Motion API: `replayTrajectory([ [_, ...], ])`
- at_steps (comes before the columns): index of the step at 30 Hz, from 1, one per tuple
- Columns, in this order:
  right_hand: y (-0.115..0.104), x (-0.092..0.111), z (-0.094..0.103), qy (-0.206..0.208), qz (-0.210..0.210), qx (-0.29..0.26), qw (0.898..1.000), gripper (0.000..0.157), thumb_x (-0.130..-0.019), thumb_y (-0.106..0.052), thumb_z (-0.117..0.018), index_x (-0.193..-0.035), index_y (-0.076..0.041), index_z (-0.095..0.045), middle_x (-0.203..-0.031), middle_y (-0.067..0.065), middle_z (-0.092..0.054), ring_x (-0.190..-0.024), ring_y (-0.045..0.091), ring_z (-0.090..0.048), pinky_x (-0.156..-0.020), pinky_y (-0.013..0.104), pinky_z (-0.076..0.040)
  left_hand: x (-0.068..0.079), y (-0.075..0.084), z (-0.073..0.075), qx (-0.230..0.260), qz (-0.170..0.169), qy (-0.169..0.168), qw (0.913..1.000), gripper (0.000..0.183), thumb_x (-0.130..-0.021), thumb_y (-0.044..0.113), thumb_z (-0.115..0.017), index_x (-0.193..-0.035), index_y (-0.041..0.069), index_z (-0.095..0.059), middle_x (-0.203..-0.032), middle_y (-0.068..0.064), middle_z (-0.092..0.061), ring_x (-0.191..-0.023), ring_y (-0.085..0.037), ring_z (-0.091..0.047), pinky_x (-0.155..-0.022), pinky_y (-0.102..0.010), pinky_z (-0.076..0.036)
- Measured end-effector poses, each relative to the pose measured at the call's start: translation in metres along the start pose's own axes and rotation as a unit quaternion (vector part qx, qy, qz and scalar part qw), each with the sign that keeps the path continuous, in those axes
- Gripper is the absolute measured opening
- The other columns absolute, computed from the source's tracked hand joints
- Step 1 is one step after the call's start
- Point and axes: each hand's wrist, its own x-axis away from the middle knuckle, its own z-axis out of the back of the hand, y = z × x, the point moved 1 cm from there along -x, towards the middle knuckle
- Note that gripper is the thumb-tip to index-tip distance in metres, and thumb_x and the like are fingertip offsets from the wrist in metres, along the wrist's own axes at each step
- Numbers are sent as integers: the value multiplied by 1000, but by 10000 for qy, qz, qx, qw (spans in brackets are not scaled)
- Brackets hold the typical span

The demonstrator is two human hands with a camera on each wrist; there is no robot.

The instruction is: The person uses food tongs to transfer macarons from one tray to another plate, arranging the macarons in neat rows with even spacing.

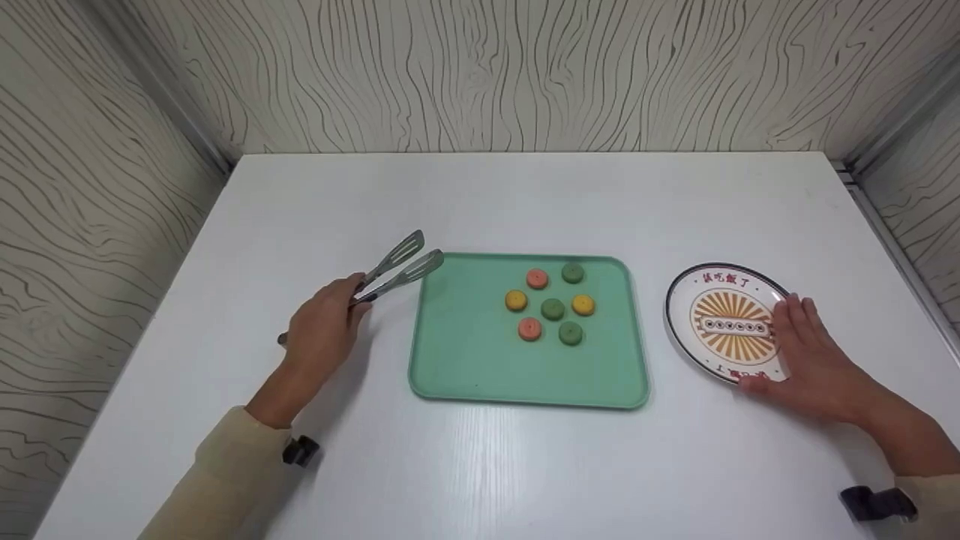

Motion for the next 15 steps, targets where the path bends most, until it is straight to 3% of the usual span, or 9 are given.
replayTrajectory([
  [5, 0, 1, 0, 64, -13, 409, 9991, 123, -89, -54, -71, -152, 19, 5, -159, 42, 7, -149, 45, 23, -112, 26, 26, 0, 5, -1, -61, -15, -131, 9999, 42, -96, 10, -72, -133, -3, -61, -122, -20, -69, -107, -35, -69, -86, -49, -56],
  [15, 3, 1, -4, -42, -79, 175, 9998, 120, -90, -52, -70, -152, 20, 4, -159, 42, 9, -149, 45, 23, -109, 22, 24, 0, 9, -2, -18, -169, -185, 9997, 42, -95, 10, -73, -133, -3, -62, -118, -18, -70, -103, -33, -69, -84, -48, -57],
])
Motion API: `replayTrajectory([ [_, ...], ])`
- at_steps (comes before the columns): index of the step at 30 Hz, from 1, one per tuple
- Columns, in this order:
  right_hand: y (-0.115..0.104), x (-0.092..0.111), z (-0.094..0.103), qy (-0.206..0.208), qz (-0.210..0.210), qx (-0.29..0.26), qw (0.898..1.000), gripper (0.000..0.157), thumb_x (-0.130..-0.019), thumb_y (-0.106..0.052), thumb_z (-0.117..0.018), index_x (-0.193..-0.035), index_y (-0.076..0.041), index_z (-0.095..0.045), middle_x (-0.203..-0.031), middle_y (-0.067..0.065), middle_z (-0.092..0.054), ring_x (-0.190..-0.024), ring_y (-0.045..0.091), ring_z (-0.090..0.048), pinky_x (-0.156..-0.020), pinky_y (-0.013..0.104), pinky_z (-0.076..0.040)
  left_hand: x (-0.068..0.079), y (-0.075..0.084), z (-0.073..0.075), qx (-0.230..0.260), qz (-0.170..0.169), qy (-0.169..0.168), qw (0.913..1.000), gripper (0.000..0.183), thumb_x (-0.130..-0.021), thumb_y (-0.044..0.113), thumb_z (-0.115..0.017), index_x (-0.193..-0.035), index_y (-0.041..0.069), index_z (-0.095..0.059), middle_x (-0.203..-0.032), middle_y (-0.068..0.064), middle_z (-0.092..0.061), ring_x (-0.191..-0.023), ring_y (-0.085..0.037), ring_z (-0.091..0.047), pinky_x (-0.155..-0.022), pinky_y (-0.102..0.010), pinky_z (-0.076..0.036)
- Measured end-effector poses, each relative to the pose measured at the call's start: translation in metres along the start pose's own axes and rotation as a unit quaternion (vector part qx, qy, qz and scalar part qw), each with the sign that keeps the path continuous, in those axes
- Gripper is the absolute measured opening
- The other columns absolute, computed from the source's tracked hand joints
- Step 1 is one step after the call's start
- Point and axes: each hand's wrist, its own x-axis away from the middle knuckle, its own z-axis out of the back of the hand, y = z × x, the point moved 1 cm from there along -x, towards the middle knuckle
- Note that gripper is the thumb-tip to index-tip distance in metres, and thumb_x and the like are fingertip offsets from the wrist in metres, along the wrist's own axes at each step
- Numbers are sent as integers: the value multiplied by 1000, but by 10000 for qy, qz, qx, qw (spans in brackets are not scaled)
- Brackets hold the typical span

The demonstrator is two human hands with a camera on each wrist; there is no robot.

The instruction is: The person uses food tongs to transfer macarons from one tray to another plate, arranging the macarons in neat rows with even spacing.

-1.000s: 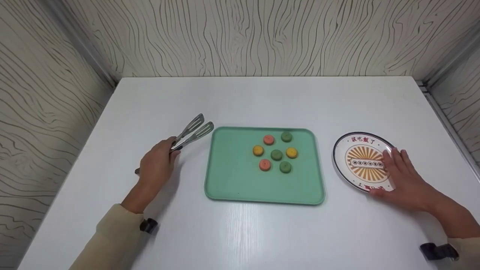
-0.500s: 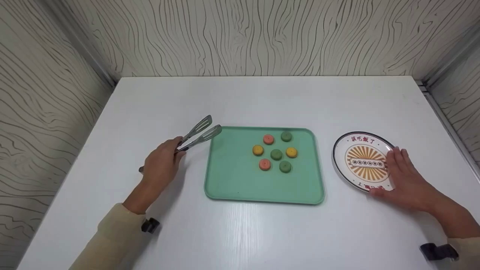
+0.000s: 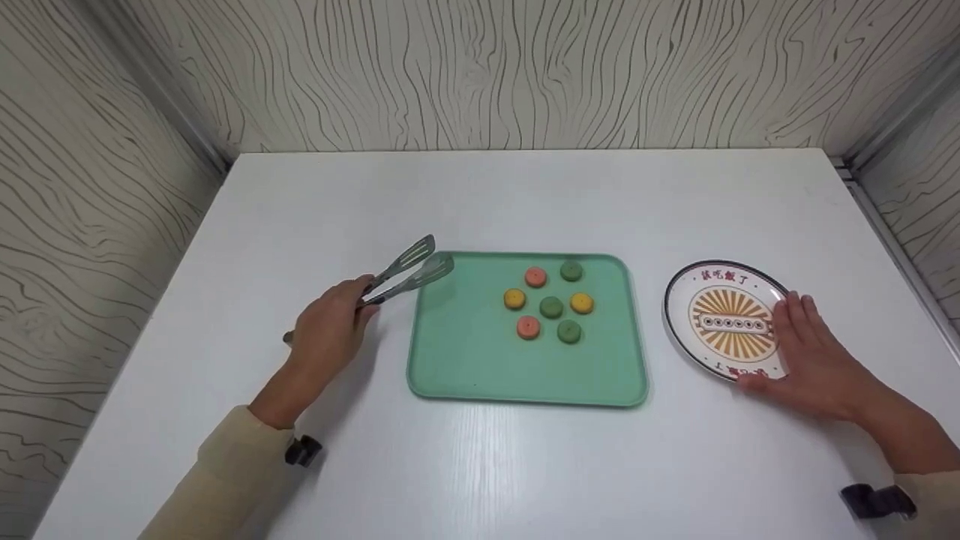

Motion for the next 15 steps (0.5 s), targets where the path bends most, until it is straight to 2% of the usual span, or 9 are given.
replayTrajectory([
  [5, -1, 0, 2, 4, 14, -69, 10000, 119, -90, -51, -70, -152, 20, 3, -159, 42, 8, -150, 46, 21, -108, 21, 22, -1, 3, -1, 119, -117, -79, 9998, 40, -95, 9, -72, -132, -2, -62, -110, -16, -71, -95, -29, -68, -81, -45, -56],
  [10, -2, 1, 3, -50, -56, -172, 9998, 119, -91, -51, -69, -152, 19, 4, -160, 40, 10, -149, 45, 23, -110, 25, 21, -4, 8, -2, 145, -135, -281, 9994, 39, -96, 11, -72, -132, 1, -63, -108, -14, -72, -93, -26, -67, -81, -44, -56],
  [15, -3, 1, 3, -49, -81, -216, 9997, 120, -90, -51, -70, -153, 19, 5, -160, 40, 11, -149, 45, 23, -111, 27, 21, -7, 11, -3, 197, -267, -294, 9990, 37, -95, 9, -72, -131, 3, -64, -110, -14, -72, -94, -27, -67, -81, -44, -56],
])
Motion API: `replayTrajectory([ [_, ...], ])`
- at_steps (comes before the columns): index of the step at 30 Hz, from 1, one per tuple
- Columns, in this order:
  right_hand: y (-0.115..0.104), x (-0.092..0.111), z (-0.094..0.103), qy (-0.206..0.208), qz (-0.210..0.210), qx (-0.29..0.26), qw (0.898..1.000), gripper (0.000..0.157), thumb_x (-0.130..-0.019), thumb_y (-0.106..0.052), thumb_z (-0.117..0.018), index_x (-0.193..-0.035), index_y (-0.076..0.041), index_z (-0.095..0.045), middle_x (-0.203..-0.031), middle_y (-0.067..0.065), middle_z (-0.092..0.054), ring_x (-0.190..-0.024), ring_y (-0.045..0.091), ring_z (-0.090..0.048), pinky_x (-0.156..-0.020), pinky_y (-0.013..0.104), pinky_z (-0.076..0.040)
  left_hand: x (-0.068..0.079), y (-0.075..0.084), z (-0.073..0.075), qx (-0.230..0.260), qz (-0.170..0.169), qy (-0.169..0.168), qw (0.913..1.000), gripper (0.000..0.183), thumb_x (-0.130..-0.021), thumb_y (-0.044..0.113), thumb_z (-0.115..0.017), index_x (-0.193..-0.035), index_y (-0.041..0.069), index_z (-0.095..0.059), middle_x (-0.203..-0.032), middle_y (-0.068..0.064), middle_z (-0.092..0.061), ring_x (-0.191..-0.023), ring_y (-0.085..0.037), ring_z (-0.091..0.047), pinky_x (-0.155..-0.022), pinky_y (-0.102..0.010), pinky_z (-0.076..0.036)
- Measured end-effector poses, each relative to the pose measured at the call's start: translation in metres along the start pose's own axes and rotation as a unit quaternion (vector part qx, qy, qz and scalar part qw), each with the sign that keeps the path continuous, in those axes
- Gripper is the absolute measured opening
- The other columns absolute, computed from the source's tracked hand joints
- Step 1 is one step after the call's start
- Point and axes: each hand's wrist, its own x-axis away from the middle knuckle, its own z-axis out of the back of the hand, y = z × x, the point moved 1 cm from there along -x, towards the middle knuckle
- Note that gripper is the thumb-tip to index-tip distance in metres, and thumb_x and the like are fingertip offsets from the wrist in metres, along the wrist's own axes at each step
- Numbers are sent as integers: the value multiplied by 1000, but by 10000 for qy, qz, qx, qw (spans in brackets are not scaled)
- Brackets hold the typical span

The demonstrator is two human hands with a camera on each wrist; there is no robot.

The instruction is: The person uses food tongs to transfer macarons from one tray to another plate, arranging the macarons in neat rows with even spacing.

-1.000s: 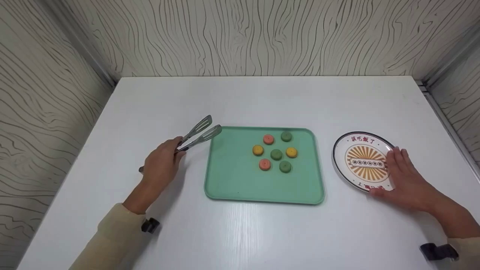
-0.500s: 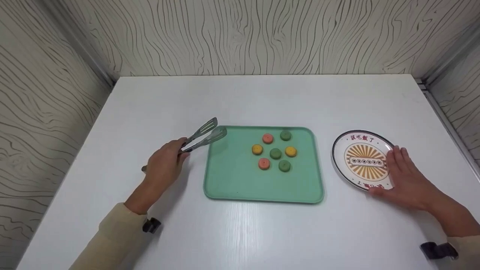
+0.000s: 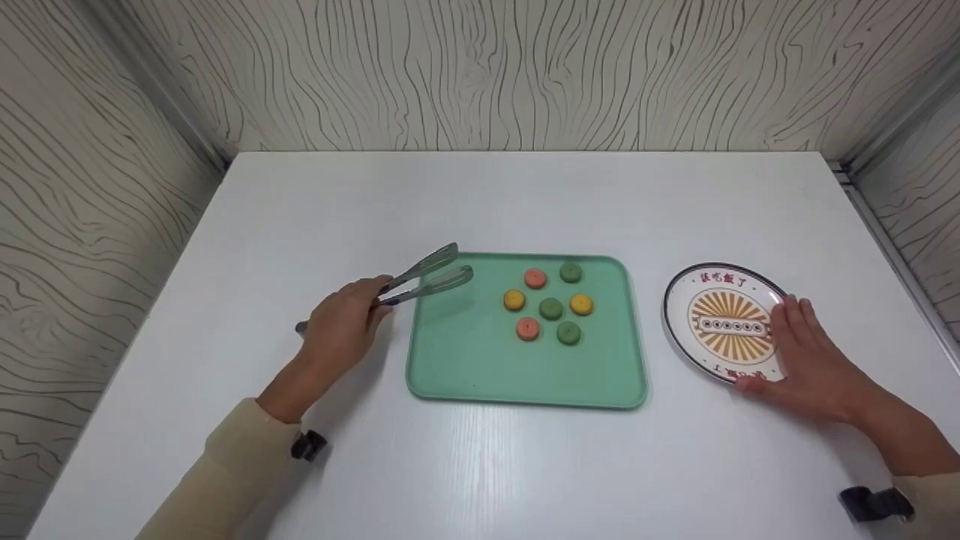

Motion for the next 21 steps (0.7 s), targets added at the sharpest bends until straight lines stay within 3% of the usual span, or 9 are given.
replayTrajectory([
  [11, -1, -1, 1, -46, -2, -14, 10000, 120, -91, -51, -70, -152, 19, 6, -160, 40, 12, -149, 46, 24, -111, 27, 22, -8, -2, -5, 60, -286, -160, 9994, 36, -96, 8, -70, -131, 2, -64, -117, -14, -72, -105, -29, -68, -90, -46, -55],
  [21, 5, 0, -2, 35, 135, 51, 9999, 118, -91, -50, -70, -152, 19, 4, -160, 40, 11, -149, 44, 23, -108, 20, 22, -17, -2, -7, 304, -643, -369, 9968, 39, -95, 7, -71, -133, 2, -63, -120, -13, -71, -109, -29, -67, -94, -47, -53],
])
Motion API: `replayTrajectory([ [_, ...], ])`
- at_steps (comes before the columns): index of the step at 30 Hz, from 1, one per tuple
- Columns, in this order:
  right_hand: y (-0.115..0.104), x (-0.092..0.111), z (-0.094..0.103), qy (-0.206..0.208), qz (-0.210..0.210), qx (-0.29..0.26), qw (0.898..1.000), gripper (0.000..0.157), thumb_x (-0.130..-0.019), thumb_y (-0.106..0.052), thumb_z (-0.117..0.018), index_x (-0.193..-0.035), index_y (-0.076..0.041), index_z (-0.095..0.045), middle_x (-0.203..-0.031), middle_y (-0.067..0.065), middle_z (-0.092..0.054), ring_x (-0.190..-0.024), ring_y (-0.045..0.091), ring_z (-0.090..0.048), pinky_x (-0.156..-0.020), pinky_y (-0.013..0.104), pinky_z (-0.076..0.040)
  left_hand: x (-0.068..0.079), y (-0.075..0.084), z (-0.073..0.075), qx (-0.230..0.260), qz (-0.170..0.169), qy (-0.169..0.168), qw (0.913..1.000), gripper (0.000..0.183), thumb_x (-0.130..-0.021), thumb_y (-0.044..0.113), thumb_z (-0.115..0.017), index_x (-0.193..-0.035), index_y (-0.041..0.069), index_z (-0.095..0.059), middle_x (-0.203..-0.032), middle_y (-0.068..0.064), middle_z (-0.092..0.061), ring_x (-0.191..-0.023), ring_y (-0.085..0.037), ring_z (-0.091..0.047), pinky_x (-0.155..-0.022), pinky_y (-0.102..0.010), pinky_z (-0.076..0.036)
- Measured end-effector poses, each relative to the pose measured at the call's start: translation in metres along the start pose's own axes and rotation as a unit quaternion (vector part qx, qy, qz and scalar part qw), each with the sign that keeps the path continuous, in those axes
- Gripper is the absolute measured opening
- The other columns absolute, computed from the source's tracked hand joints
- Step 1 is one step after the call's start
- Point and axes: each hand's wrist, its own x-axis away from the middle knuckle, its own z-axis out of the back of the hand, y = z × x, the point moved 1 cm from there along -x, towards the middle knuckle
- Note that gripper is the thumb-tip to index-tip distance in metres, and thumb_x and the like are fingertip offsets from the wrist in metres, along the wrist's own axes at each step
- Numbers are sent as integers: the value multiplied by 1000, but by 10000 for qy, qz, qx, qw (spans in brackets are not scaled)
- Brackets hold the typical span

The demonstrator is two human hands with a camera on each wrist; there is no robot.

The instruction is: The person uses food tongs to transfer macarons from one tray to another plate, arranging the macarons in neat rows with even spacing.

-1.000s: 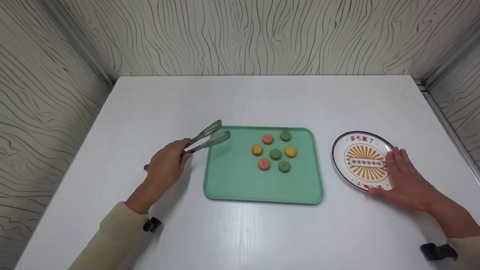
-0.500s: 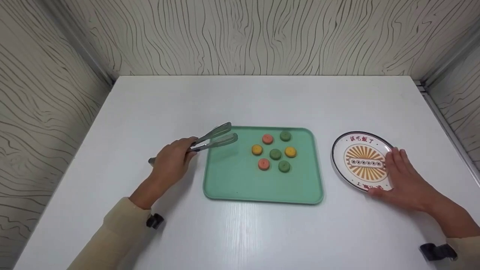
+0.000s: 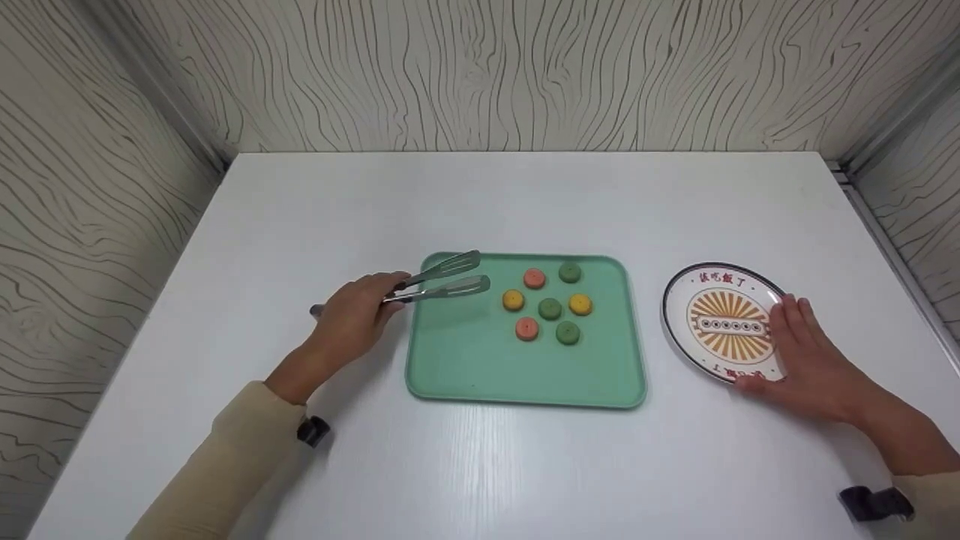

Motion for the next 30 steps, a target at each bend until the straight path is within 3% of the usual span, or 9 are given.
replayTrajectory([
  [8, 0, 0, 0, 16, -1, 29, 10000, 119, -91, -51, -70, -152, 19, 5, -159, 41, 11, -149, 44, 23, -108, 20, 22, -9, 3, -6, 87, -173, -347, 9992, 40, -97, 10, -69, -136, 3, -61, -124, -11, -70, -115, -27, -66, -98, -45, -52],
  [30, -4, 0, 2, -46, -88, -28, 9999, 119, -91, -51, -70, -152, 19, 5, -160, 39, 12, -149, 44, 24, -110, 24, 22, -25, 12, -20, 203, -375, -660, 9969, 41, -97, 11, -69, -137, 6, -61, -131, -11, -67, -121, -29, -63, -101, -46, -50],
])
